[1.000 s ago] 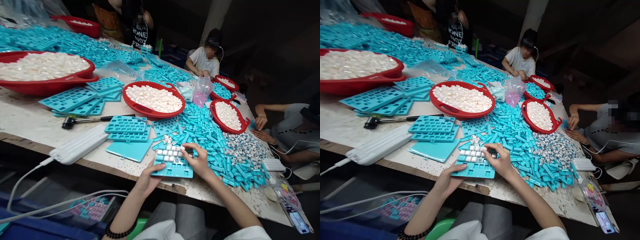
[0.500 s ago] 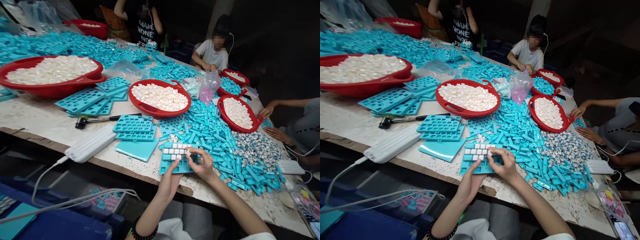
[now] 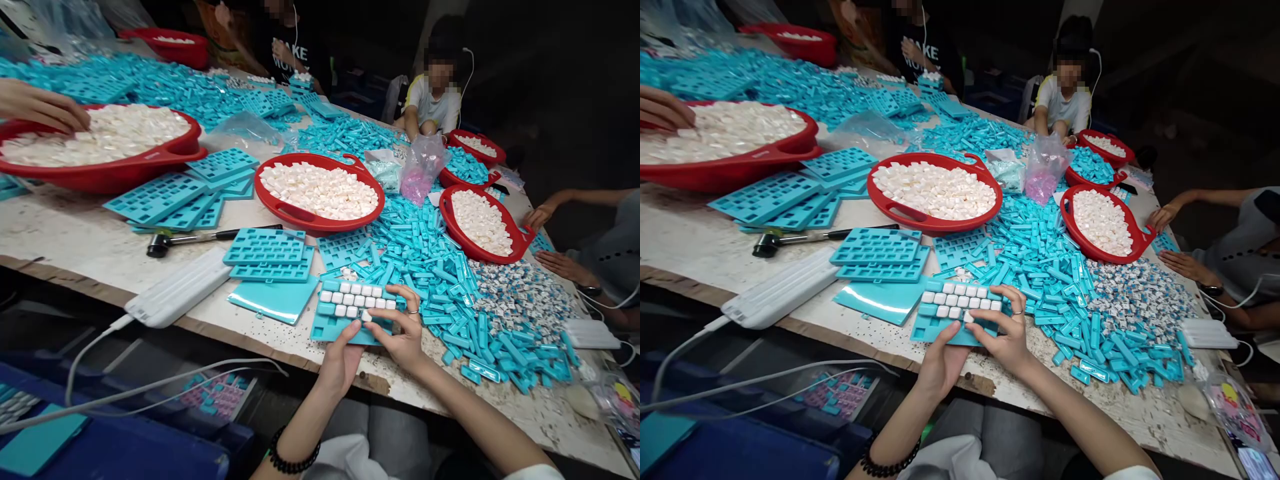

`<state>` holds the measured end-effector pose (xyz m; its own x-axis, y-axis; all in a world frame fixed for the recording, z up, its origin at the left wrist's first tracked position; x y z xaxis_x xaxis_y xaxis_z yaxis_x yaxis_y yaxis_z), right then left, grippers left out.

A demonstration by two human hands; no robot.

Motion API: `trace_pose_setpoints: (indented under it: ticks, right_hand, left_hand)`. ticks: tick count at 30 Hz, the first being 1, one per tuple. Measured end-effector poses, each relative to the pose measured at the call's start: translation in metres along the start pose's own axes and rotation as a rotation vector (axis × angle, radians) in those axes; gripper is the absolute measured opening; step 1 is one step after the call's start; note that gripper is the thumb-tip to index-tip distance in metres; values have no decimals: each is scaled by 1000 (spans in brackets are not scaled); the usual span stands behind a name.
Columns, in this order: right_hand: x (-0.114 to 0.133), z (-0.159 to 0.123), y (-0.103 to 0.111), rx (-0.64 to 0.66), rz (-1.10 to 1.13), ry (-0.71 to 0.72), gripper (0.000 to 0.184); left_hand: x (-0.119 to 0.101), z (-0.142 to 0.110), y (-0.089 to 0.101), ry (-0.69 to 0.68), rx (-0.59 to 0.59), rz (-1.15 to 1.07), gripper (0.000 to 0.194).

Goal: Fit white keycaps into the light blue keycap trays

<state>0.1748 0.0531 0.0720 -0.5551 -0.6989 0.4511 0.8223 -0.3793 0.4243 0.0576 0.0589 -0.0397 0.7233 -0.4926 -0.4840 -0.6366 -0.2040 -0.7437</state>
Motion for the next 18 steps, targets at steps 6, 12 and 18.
trace_pose_setpoints:
  ticks: [6, 12, 18]
  right_hand:
    - [0, 1, -1, -10, 2, 1, 11]
    - [-2, 3, -2, 7, -15, -48, 12]
    - [-1, 5, -1, 34, -89, -70, 12]
  left_hand:
    - [0, 2, 2, -4, -29, -23, 70]
    - [-1, 1, 3, -26, -77, -73, 70]
    - [-3, 0, 1, -47, -150, -78, 72]
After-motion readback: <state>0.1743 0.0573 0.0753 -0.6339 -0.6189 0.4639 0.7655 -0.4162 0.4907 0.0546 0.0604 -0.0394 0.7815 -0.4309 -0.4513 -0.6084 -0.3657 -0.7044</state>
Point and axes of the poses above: each hand's wrist, its own z-axis towards the middle knuckle, its own y-axis out of the back of the hand, x = y × z, the point moved 10 cm from there along z, towards the middle knuckle, and after that the axes turned 12 degrees about y, right-handed, at the moved point
